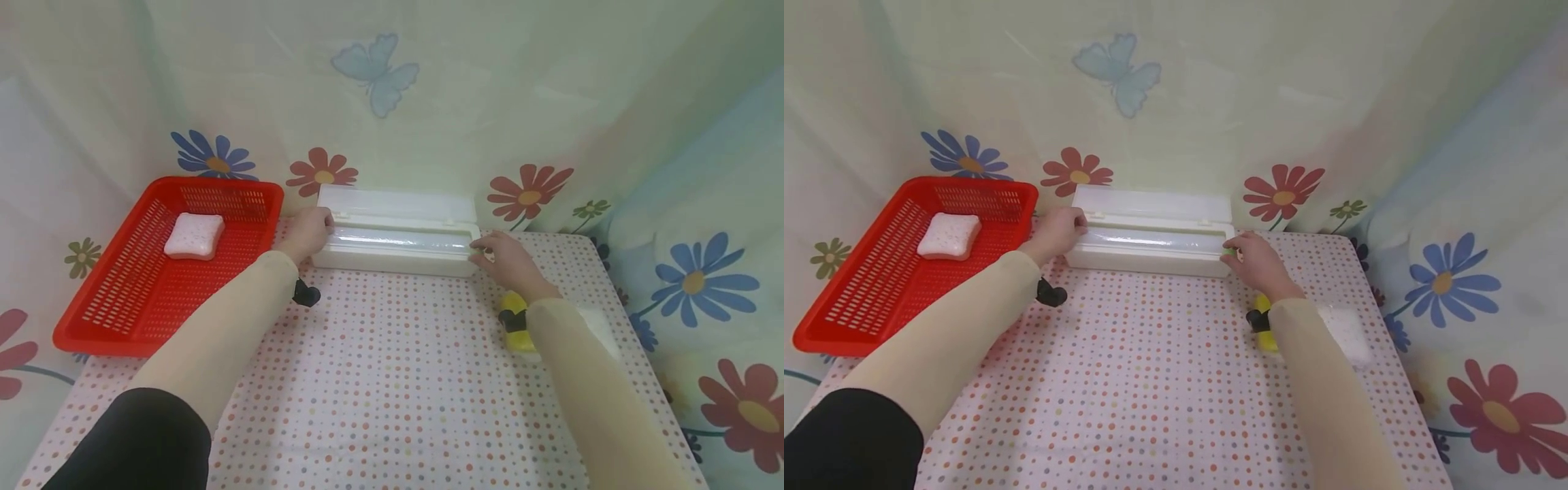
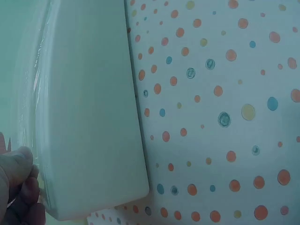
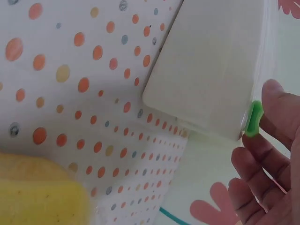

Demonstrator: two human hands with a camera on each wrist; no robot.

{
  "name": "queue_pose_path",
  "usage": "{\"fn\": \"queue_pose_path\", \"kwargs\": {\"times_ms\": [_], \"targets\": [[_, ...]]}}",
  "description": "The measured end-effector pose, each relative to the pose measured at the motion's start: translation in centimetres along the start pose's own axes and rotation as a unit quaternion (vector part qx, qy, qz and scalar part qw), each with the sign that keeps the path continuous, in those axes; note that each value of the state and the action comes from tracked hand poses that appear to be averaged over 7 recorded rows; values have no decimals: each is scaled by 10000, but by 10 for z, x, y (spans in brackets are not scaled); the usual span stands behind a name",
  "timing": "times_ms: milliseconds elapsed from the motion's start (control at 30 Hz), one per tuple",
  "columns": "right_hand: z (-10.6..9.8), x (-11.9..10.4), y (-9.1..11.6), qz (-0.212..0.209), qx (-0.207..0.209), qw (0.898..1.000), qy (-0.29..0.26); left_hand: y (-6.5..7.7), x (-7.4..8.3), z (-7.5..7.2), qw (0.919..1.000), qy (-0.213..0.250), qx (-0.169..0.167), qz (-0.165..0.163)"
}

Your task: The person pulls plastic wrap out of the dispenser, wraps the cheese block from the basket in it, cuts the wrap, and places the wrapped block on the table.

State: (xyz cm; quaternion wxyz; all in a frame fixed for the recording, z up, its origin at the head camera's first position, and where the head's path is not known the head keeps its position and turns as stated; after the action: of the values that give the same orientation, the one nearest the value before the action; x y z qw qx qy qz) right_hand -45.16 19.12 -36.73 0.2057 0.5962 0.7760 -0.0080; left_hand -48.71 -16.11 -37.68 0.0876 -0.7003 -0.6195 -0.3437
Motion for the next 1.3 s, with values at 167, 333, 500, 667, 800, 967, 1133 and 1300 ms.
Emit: {"fn": "queue_pose_path", "kwargs": {"times_ms": [167,333,500,667,800,967,1133,1300], "targets": [[5,-8,-7,-206,162,9994,207,2,-3,-1,10000,-41,-53,31],[9,-13,-15,-152,170,9984,520,5,-7,-2,10000,66,-32,-23],[10,-17,-15,-173,251,9974,652,8,-11,-6,9999,86,53,-76],[14,-6,-7,-176,392,9991,63,7,-14,-8,9999,0,31,-118],[17,-10,-5,-343,566,9975,-253,4,-14,-10,10000,43,25,-74],[25,-56,-19,-834,781,9934,-62,1,-13,-12,9995,258,128,-109],[50,-149,-52,-1550,944,9832,-192,-4,-13,-15,9991,398,129,-9],[75,-226,-79,-2204,1339,9657,-314,-7,-9,-13,9995,284,95,42]]}}
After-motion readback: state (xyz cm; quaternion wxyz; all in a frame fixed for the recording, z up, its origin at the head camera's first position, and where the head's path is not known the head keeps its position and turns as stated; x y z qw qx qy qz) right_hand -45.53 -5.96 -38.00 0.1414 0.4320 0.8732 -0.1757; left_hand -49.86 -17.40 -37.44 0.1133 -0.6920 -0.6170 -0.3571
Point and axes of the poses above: each hand's wrist, its own y-axis away from the middle knuckle, its own z-axis out of the palm, x = y × z, the point moved 8 cm from there along -y, towards the middle knuckle, and after that the axes turned 10 degrees about -x, right-handed, at the moved point
